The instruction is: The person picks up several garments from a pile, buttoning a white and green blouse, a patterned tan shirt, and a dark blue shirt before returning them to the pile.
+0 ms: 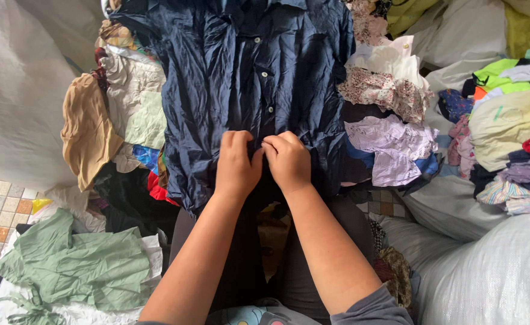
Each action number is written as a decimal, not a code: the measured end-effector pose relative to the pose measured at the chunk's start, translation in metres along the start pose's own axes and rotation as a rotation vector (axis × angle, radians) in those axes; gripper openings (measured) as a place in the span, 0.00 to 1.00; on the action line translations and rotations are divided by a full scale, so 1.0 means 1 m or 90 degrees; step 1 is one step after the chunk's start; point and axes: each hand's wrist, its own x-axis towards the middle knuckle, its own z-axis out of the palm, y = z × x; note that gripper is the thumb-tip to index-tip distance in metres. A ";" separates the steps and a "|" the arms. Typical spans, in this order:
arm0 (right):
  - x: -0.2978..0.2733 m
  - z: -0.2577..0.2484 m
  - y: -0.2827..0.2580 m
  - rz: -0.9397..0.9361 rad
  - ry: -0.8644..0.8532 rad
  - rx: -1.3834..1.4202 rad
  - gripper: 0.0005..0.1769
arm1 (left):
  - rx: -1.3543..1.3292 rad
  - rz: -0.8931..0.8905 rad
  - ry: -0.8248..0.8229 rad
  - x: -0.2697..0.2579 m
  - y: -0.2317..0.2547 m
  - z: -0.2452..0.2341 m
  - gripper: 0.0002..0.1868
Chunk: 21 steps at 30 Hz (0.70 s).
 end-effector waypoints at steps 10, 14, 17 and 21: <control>-0.001 -0.007 -0.004 0.037 -0.029 0.096 0.08 | 0.034 -0.120 0.018 -0.011 0.011 -0.018 0.34; -0.001 -0.012 -0.008 0.049 -0.020 0.142 0.07 | 0.026 -0.132 0.087 -0.017 -0.003 -0.016 0.31; 0.000 -0.019 -0.021 0.033 -0.011 0.199 0.06 | -0.056 -0.165 0.082 -0.017 -0.006 -0.033 0.30; 0.004 -0.021 -0.029 -0.036 -0.024 0.271 0.05 | -0.188 -0.259 0.068 -0.008 0.010 -0.042 0.05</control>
